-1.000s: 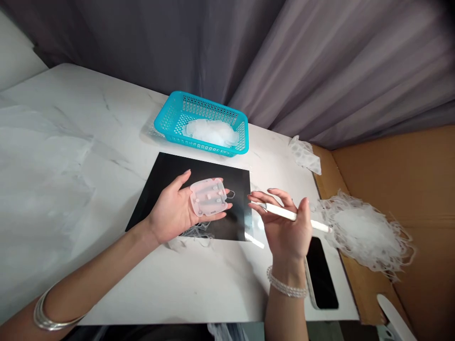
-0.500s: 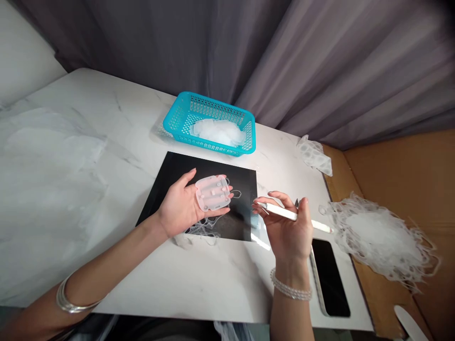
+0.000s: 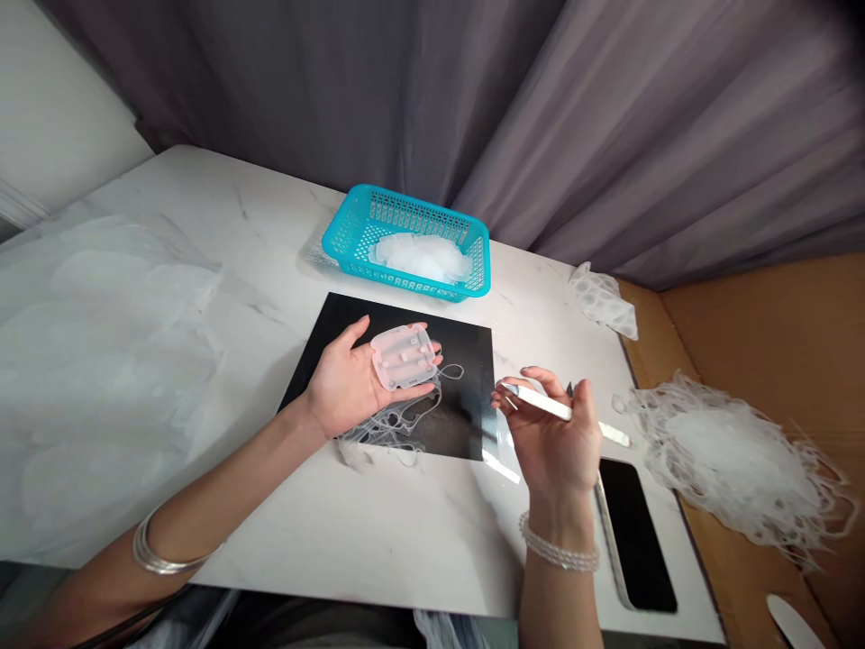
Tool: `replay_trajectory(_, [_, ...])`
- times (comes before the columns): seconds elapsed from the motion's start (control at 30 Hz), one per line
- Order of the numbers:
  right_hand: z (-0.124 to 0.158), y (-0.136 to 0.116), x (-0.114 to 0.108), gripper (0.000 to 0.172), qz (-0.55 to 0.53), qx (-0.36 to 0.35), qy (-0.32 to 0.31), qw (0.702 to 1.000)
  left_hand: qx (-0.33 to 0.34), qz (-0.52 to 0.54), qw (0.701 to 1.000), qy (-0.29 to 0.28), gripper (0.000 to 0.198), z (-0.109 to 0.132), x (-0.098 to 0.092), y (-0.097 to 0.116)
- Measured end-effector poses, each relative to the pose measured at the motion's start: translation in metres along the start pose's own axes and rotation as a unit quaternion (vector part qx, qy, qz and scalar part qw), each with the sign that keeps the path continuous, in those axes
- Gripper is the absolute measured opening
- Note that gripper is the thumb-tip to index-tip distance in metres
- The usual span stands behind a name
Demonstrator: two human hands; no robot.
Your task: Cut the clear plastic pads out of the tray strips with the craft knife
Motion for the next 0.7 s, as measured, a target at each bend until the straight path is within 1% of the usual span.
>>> replay_trajectory(0.33, [0.0045, -0.0043, -0.0027, 0.055, -0.002, 0.003, -0.001, 1.000, 0.020, 0.014, 1.000, -0.009, 0.063, -0.0029, -0.0050, 0.0046])
replay_trajectory(0.43, [0.0046, -0.0043, -0.0036, 0.054, -0.005, 0.004, -0.006, 1.000, 0.024, 0.012, 1.000, -0.003, 0.062, -0.0036, -0.0058, 0.0037])
replay_trajectory(0.6, [0.0044, -0.0042, -0.0039, 0.055, -0.018, 0.007, -0.004, 1.000, 0.031, 0.004, 0.999, 0.007, 0.053, -0.0047, -0.0059, 0.0017])
replay_trajectory(0.7, [0.0044, -0.0040, -0.0038, 0.055, -0.020, 0.008, -0.004, 1.000, 0.047, 0.010, 0.999, 0.018, 0.056, -0.0051, -0.0046, 0.0018])
Point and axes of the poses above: each hand's wrist, its own z-axis away from the middle knuckle, its own x-axis out of the palm, y = z × x, the point moved 1 cm from there along -z, towards the middle knuckle, and after that the axes turned 4 degrees about -y, right-handed, at the moved point
